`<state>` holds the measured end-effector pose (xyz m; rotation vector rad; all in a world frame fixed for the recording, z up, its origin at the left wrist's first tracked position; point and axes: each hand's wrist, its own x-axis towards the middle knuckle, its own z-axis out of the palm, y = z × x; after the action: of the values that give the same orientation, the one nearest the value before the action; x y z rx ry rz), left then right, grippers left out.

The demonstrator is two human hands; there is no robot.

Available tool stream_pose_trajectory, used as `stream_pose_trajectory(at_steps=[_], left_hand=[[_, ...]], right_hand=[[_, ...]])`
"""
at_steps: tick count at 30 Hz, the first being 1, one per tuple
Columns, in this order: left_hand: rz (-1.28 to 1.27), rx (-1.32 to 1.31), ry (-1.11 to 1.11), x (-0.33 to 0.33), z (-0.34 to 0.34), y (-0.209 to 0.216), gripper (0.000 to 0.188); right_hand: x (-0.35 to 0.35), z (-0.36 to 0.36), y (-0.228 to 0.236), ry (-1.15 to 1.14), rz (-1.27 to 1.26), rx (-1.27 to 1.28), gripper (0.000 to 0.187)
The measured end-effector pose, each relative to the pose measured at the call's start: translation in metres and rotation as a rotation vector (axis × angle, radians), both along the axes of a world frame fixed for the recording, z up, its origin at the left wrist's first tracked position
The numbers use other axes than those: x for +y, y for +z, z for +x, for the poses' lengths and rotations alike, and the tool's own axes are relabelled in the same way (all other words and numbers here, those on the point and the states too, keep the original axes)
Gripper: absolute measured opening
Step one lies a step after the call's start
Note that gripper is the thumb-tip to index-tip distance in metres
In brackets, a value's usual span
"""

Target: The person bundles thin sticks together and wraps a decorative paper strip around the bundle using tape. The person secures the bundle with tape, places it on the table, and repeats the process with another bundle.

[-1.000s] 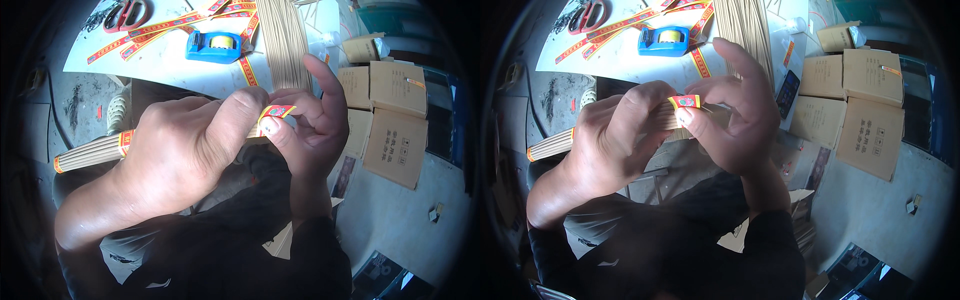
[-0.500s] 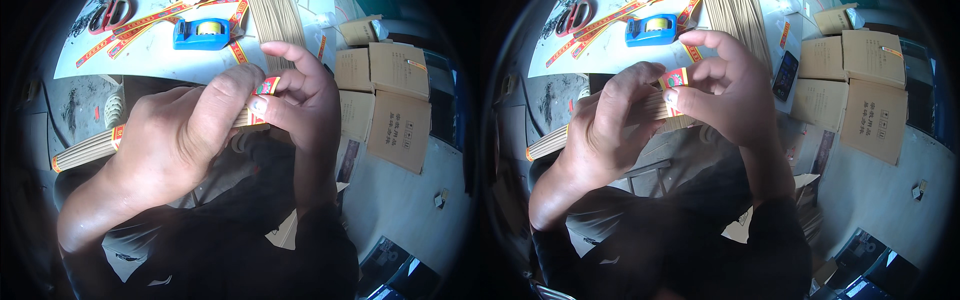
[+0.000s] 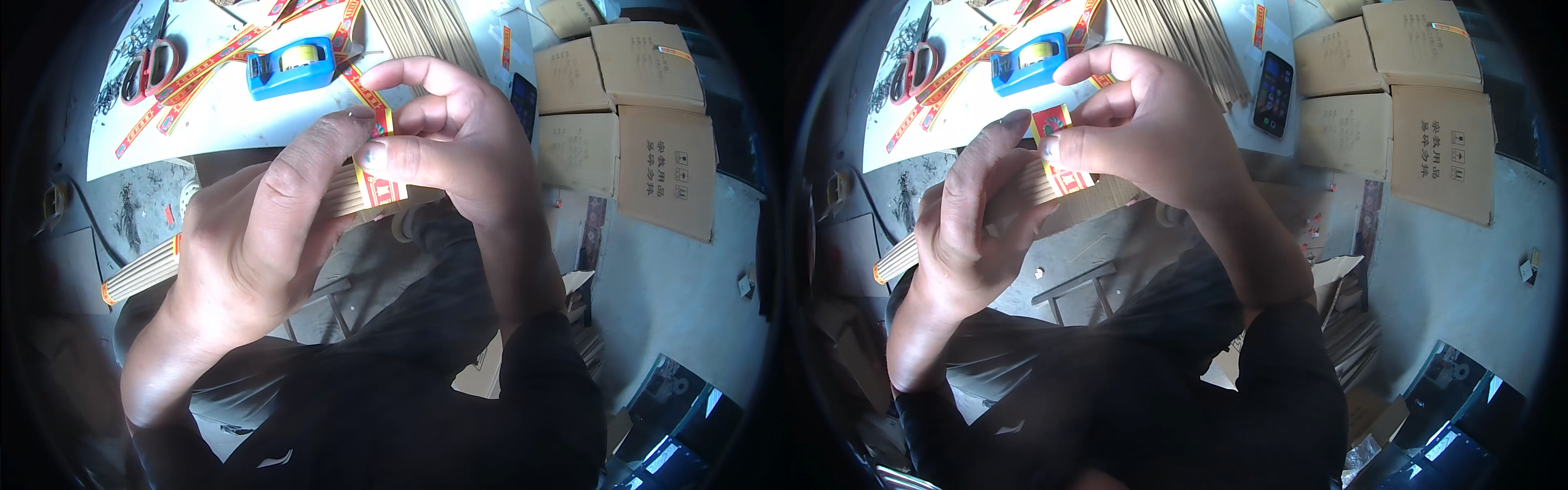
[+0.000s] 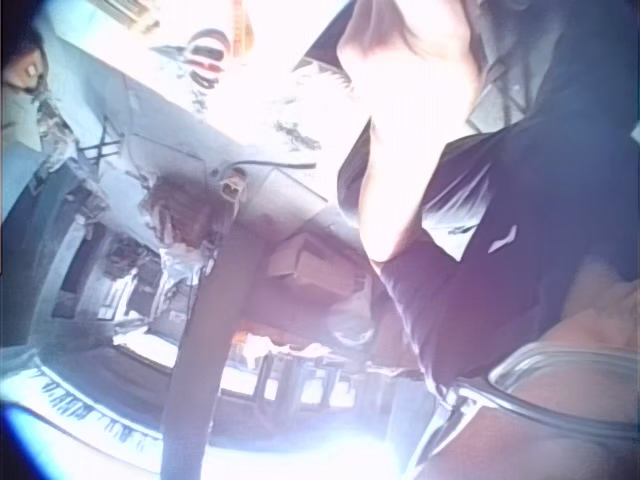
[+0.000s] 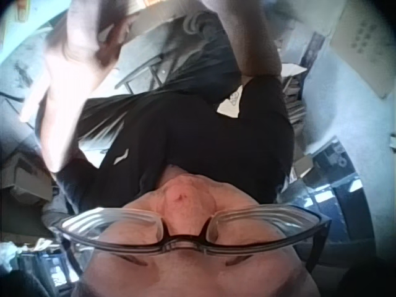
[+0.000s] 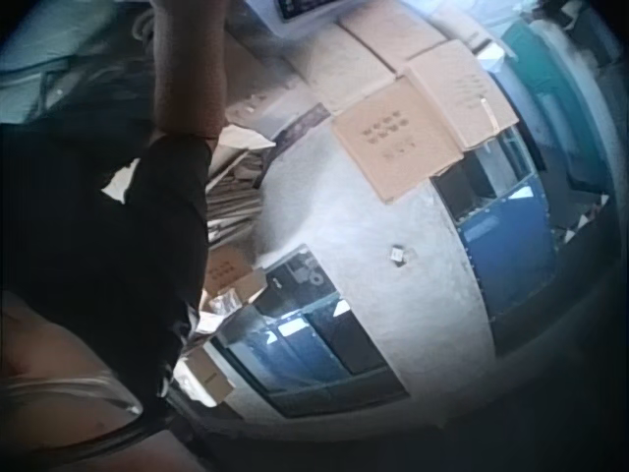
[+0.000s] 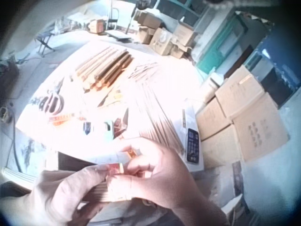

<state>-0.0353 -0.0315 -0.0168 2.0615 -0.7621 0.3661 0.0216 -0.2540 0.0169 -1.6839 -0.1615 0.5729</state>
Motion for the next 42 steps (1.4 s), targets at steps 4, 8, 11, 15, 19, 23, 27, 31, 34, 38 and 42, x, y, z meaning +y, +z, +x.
stream_pose_trajectory(at_steps=[4,8,11,15,19,23,27,31,34,38,42], left_hand=[[0.004,-0.039,-0.017,0.002,0.002,-0.003,0.076],[0.011,-0.079,-0.037,0.002,0.003,-0.003,0.076],[0.022,-0.111,-0.036,0.001,0.004,-0.001,0.077],[0.044,-0.131,-0.022,0.002,0.003,-0.002,0.074],[0.057,-0.225,-0.002,0.0,0.007,-0.006,0.07],[0.018,-0.369,0.037,-0.003,0.012,-0.017,0.053],[0.084,-0.464,0.043,0.001,0.013,-0.023,0.048],[0.139,-0.526,0.051,0.005,0.015,-0.029,0.049],[0.188,-0.565,0.059,0.007,0.017,-0.031,0.053],[0.276,-0.605,0.054,0.007,0.017,-0.028,0.054],[0.319,-0.583,0.031,0.011,0.013,-0.026,0.049]], right_hand=[[0.0,0.002,0.001,0.008,0.01,0.044,0.051],[-0.002,0.002,-0.001,0.003,0.083,0.061,0.05],[0.0,0.001,-0.001,-0.024,0.079,0.085,0.05],[0.002,0.001,0.0,-0.04,0.086,0.065,0.049],[0.002,0.001,-0.007,-0.055,0.107,0.046,0.048],[0.004,0.0,-0.009,-0.07,0.126,0.038,0.047],[0.005,-0.001,-0.004,-0.083,0.158,0.102,0.044],[0.002,0.002,-0.015,-0.07,0.196,0.143,0.039],[0.001,0.003,-0.016,-0.051,0.295,0.187,0.037],[0.0,0.001,-0.019,-0.069,0.34,0.213,0.034],[0.002,0.0,-0.02,-0.037,0.368,0.306,0.033]])
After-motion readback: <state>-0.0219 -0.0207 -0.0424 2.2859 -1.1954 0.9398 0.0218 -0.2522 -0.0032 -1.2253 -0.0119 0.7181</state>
